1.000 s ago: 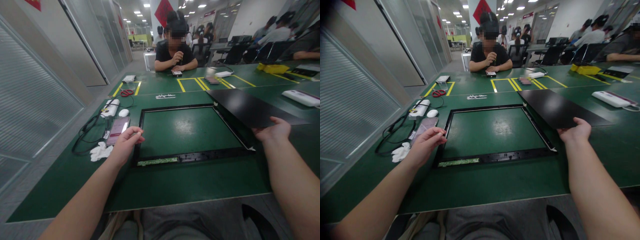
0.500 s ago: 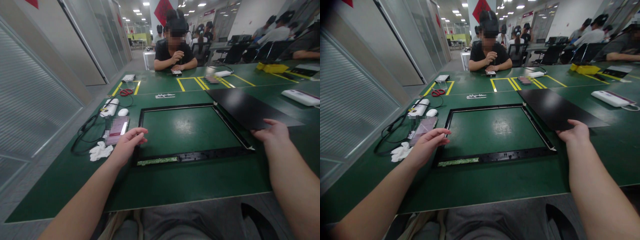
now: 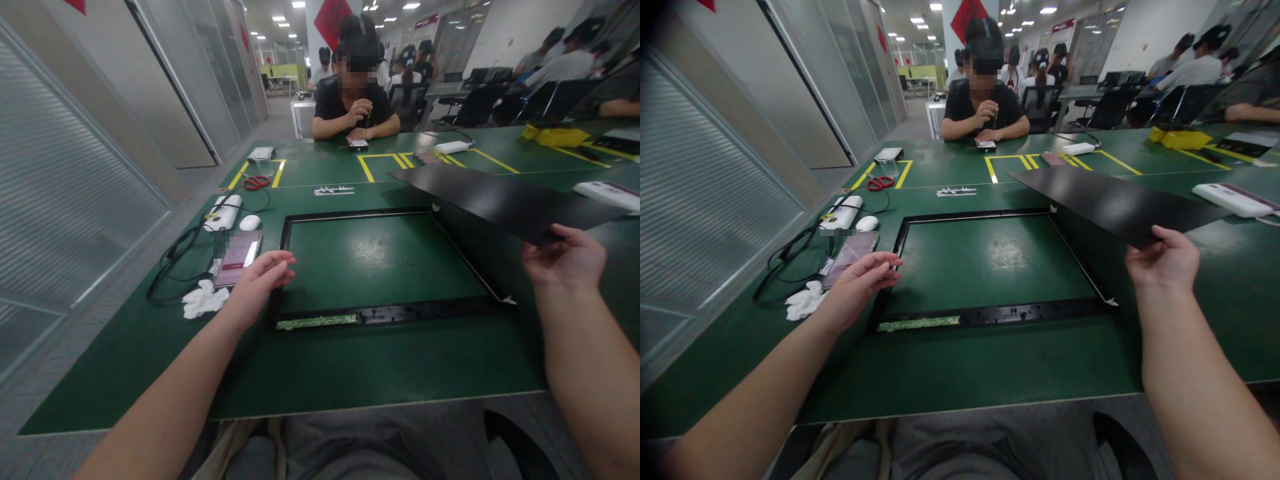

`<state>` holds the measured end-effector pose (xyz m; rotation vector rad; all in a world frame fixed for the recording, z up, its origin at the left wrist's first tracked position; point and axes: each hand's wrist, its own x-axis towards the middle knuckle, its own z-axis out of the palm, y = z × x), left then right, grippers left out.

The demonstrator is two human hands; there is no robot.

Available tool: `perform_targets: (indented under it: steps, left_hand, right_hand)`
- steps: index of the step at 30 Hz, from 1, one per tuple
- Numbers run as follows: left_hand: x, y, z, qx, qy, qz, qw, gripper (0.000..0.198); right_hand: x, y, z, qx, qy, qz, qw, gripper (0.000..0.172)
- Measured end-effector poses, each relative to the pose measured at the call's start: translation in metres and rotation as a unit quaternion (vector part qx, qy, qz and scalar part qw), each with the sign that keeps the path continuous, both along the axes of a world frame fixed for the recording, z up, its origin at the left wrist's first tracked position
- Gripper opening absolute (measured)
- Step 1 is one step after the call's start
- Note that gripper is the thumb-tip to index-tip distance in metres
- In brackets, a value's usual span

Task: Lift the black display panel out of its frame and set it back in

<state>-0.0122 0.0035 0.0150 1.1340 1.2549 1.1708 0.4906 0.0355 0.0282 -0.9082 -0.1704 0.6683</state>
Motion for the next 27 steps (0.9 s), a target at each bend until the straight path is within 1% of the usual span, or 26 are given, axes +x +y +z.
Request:
perform_targets:
  steps: [2,4,6,8,11,13,16,18,20,22,25,27]
  left_hand:
    - [0.001,0.000,0.001,-0.014,-0.018,0.019,1.000,0.040]
    - [0.002,0.001,0.003,-0.026,-0.045,0.035,0.998,0.039]
    - [0.002,0.001,0.004,-0.031,-0.081,0.047,0.995,0.037]
    - [0.003,0.002,0.006,-0.028,-0.118,0.066,0.990,0.035]
    - [0.002,0.003,0.008,-0.026,-0.160,0.100,0.982,0.035]
    - [0.001,0.003,0.010,-0.039,-0.180,0.097,0.978,0.036]
    - [0.001,0.000,0.014,-0.080,-0.181,0.036,0.980,0.042]
    - [0.002,-0.003,0.017,-0.089,-0.162,-0.011,0.983,0.049]
    - [0.002,-0.005,0.019,-0.072,-0.143,-0.033,0.987,0.054]
    - [0.001,-0.006,0.020,-0.050,-0.130,-0.024,0.990,0.054]
    - [-0.001,-0.003,0.020,-0.035,-0.124,0.024,0.991,0.051]
    - [-0.003,-0.001,0.020,-0.023,-0.126,0.053,0.990,0.053]
  right_hand:
    - [-0.005,-0.002,0.003,0.056,0.015,0.017,0.998,0.027]
    - [-0.007,-0.004,0.005,0.089,0.019,0.043,0.995,0.032]
    - [-0.008,-0.006,0.005,0.097,0.006,0.067,0.993,0.033]
    - [-0.009,-0.009,0.005,0.093,-0.018,0.089,0.992,0.031]
    - [-0.013,-0.017,0.006,0.063,-0.073,0.150,0.984,0.030]
    - [-0.019,-0.024,0.010,0.028,-0.105,0.172,0.979,0.030]
    - [-0.030,-0.030,0.016,-0.022,-0.123,0.169,0.978,0.029]
    - [-0.036,-0.031,0.018,-0.040,-0.127,0.196,0.972,0.031]
    - [-0.040,-0.029,0.018,-0.045,-0.134,0.228,0.963,0.035]
    - [-0.041,-0.026,0.016,-0.054,-0.140,0.241,0.959,0.039]
    - [-0.040,-0.022,0.012,-0.099,-0.132,0.256,0.953,0.047]
    - [-0.040,-0.020,0.011,-0.133,-0.119,0.280,0.943,0.053]
